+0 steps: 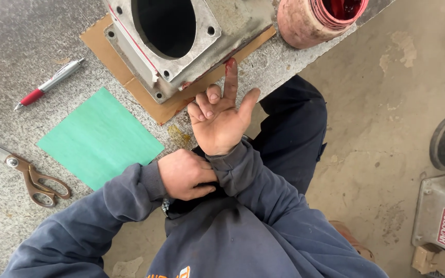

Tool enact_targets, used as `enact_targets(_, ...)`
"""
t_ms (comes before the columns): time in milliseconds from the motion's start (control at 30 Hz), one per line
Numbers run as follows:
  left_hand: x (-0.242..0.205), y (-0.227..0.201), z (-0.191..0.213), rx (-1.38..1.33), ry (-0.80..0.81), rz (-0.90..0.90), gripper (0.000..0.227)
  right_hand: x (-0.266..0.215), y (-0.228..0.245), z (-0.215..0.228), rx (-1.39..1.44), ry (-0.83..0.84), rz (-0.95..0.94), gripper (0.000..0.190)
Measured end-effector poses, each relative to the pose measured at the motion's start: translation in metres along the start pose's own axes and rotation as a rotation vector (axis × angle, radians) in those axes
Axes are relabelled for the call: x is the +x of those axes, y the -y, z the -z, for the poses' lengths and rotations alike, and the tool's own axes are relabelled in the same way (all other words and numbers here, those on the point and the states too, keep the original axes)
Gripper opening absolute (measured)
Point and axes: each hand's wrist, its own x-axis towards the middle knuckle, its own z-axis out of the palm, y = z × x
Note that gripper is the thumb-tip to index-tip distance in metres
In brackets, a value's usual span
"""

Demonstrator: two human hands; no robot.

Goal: The person dips a finger into a jar of red sealant and spreads it along the flange edge of a cast metal housing. They then press a green paper sheet against the flange to transfer the outline, and begin cutting the paper along the transferred mark with scissors.

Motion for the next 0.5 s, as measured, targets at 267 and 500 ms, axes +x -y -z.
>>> enact_targets(267, -0.001, 0.003, -0.003, 0.062, 0.054, 0.022, 0.022, -0.001, -0.011, -0.017, -0.158, -0.037, 0.096, 0.080)
enact_targets(500, -0.001, 0.001, 0.000, 0.031, 0.036, 0.008, 0.019, -0.002, -0.009, -0.023, -0.078, 0.010, 0.031, 0.077)
